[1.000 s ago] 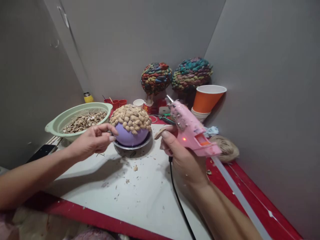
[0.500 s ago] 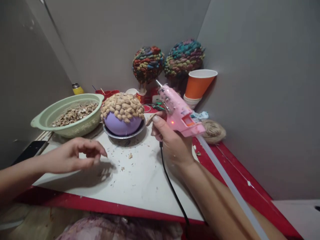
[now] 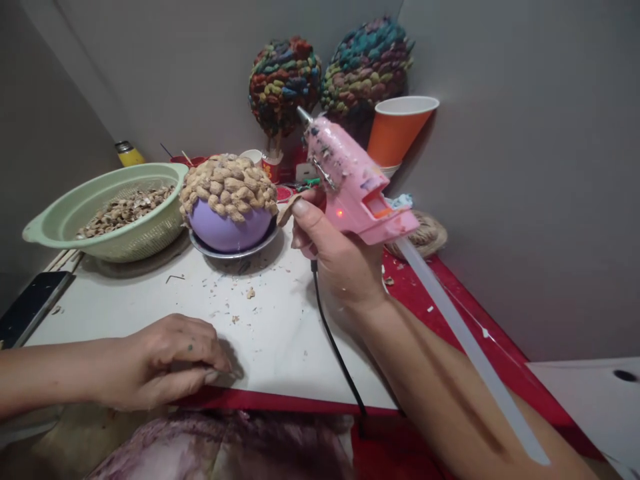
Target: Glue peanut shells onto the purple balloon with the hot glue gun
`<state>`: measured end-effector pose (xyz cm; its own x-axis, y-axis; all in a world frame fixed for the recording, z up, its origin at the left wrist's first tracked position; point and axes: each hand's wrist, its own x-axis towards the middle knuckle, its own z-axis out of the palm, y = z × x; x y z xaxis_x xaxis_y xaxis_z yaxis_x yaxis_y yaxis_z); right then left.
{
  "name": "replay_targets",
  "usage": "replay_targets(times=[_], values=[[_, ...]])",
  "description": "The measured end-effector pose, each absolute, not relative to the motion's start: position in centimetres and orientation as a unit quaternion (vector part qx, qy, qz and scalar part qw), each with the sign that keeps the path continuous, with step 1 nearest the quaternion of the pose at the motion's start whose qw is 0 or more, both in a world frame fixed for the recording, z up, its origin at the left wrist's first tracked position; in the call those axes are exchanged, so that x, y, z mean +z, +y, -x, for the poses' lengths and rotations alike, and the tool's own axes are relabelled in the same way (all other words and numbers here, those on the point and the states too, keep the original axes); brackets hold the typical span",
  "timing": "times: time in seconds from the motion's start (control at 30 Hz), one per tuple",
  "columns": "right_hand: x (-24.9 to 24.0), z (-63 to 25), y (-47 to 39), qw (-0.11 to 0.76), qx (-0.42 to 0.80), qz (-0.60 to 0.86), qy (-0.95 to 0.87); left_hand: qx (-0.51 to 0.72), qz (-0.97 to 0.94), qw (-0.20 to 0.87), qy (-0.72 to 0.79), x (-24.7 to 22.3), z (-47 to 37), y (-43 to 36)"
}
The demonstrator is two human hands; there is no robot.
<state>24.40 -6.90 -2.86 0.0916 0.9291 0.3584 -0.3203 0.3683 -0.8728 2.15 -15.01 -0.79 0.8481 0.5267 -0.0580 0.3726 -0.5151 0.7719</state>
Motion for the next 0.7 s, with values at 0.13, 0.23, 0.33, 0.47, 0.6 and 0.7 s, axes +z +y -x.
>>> replay_targets(times=[0.13,0.23,0.33,0.47,0.6,0.7], values=[[-3.0,-24.5,-6.6,0.680,0.455,0.278,-0.504,0.088,-0.848,0.446,0.273,-0.8,-2.0,-15.4],[-3.0,-24.5,-6.6,0.690,0.450,0.260,-0.504,0.087,-0.834,0.468,0.278,-0.4,-2.5,-16.2],[-3.0,-24.4,-6.5,0.696,0.441,0.266,-0.500,0.079,-0.804,0.510,0.296,0.0,-3.4,-17.5],[-2.9,-24.4,-6.3,0.693,0.406,0.265,-0.533,0.024,-0.742,0.597,0.304,-1.1,-4.6,-19.6],[-2.8,-24.4,-6.2,0.688,0.383,0.273,-0.553,-0.006,-0.694,0.675,0.251,-5.6,-6.2,-20.4],[-2.8,-24.4,-6.3,0.686,0.375,0.274,-0.560,0.029,-0.619,0.735,0.275,-10.8,-8.1,-20.1]])
